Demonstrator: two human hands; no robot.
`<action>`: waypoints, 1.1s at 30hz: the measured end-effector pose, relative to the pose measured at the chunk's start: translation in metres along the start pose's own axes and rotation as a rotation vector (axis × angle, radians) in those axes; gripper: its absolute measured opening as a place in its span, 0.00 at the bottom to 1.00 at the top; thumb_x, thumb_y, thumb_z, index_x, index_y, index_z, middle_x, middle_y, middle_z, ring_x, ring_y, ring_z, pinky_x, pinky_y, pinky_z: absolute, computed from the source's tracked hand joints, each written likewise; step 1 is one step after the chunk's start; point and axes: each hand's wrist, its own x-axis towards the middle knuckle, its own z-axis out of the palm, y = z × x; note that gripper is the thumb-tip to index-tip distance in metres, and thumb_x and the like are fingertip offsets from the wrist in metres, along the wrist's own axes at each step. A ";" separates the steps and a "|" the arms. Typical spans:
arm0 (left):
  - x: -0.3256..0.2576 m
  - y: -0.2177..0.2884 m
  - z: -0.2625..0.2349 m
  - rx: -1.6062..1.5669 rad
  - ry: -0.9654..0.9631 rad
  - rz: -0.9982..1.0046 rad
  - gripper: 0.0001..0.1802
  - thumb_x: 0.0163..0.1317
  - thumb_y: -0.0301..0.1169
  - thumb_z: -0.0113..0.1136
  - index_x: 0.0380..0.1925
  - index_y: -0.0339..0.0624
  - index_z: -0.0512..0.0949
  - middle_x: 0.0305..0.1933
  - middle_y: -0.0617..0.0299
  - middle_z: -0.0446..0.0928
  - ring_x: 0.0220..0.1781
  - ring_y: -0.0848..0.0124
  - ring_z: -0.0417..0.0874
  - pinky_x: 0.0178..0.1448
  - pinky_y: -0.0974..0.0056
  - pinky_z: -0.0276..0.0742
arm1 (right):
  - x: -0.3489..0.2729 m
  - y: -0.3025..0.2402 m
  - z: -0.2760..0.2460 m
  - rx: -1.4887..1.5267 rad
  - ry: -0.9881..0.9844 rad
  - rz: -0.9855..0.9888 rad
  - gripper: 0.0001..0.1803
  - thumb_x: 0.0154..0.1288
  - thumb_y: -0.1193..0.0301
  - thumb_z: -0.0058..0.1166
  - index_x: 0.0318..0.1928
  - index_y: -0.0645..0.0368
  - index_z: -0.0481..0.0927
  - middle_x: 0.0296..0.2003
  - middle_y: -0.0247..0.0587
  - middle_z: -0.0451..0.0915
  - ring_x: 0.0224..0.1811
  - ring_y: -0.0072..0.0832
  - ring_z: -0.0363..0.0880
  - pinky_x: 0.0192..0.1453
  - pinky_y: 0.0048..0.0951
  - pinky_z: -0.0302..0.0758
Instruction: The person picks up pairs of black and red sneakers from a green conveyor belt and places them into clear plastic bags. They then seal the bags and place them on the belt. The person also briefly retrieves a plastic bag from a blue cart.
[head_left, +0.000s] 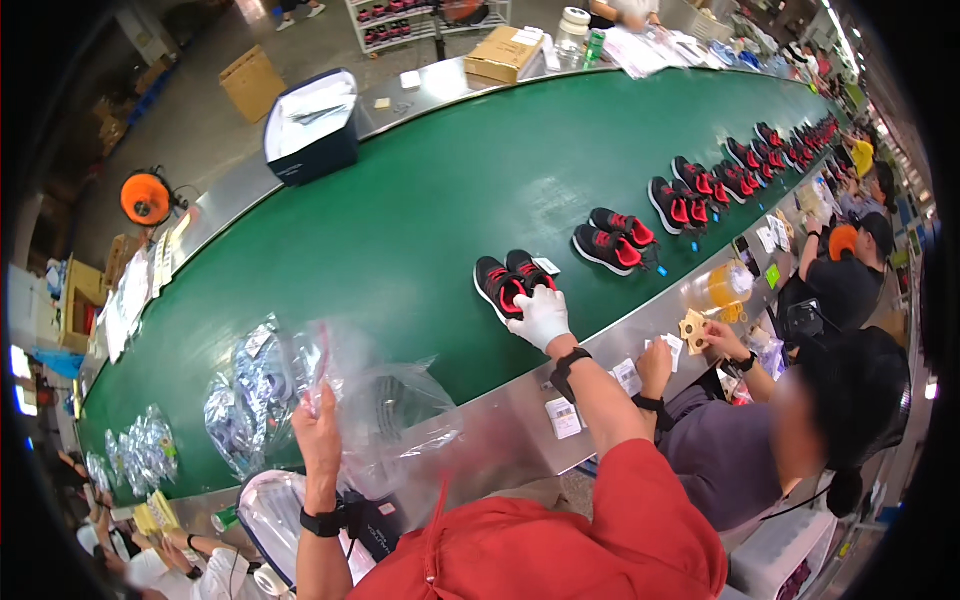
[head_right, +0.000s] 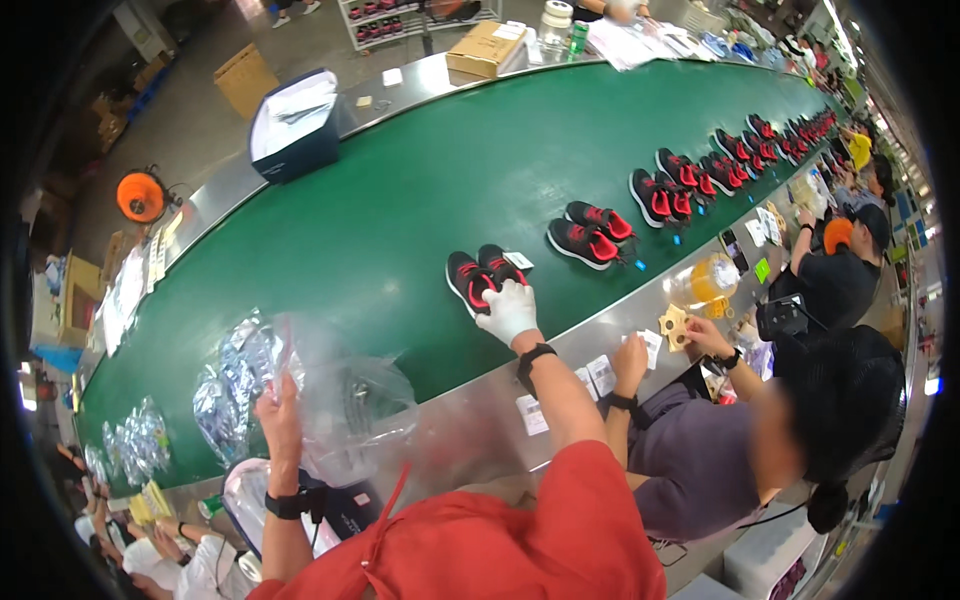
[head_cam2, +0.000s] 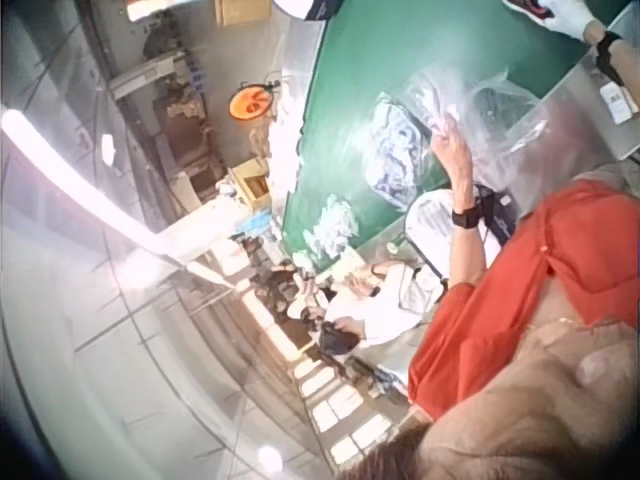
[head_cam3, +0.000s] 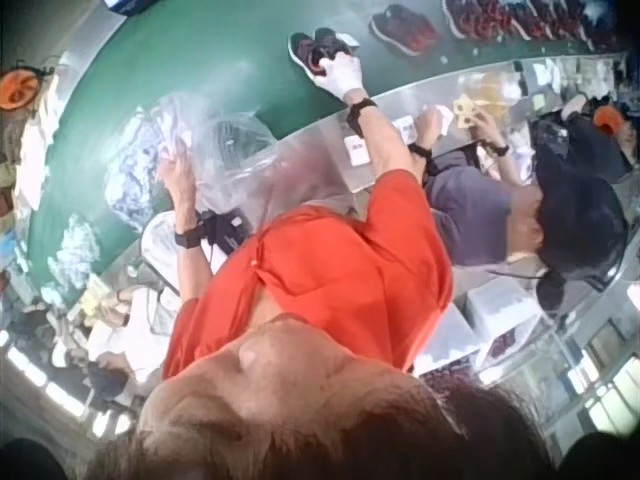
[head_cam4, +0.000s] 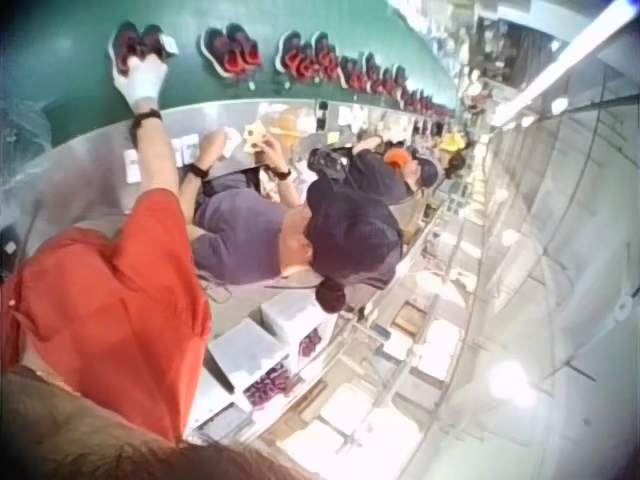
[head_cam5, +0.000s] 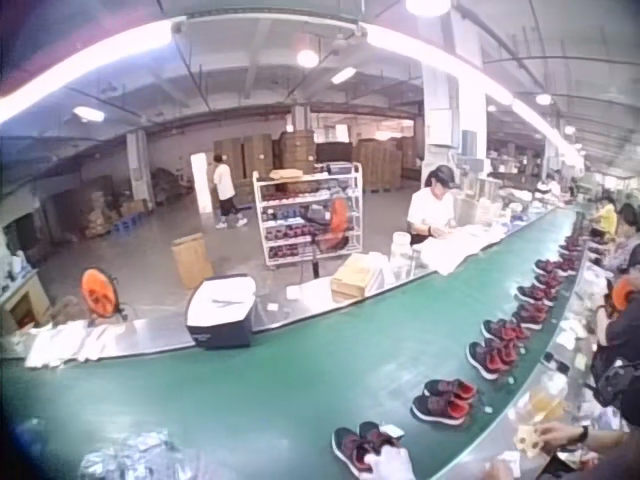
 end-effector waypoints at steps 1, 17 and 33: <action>0.000 0.002 -0.002 0.058 -0.001 0.010 0.16 0.67 0.37 0.52 0.23 0.37 0.72 0.20 0.76 0.61 0.24 0.83 0.57 0.24 0.70 0.51 | 0.000 -0.009 -0.007 0.048 -0.016 0.031 0.20 0.43 0.50 0.61 0.34 0.47 0.81 0.36 0.48 0.74 0.41 0.41 0.75 0.48 0.40 0.67; -0.032 0.009 0.023 -0.276 -0.125 0.298 0.11 0.63 0.32 0.55 0.29 0.34 0.77 0.15 0.63 0.67 0.21 0.79 0.63 0.23 0.65 0.63 | -0.116 -0.167 -0.128 0.410 -0.245 -0.281 0.16 0.48 0.52 0.61 0.33 0.48 0.82 0.39 0.46 0.76 0.38 0.44 0.76 0.41 0.40 0.73; -0.041 0.077 0.058 0.080 -0.774 0.719 0.09 0.54 0.23 0.51 0.35 0.36 0.76 0.25 0.41 0.75 0.27 0.44 0.76 0.31 0.53 0.73 | -0.112 -0.169 -0.079 0.556 -0.447 -0.837 0.20 0.62 0.55 0.50 0.47 0.56 0.76 0.42 0.47 0.79 0.47 0.39 0.76 0.53 0.38 0.71</action>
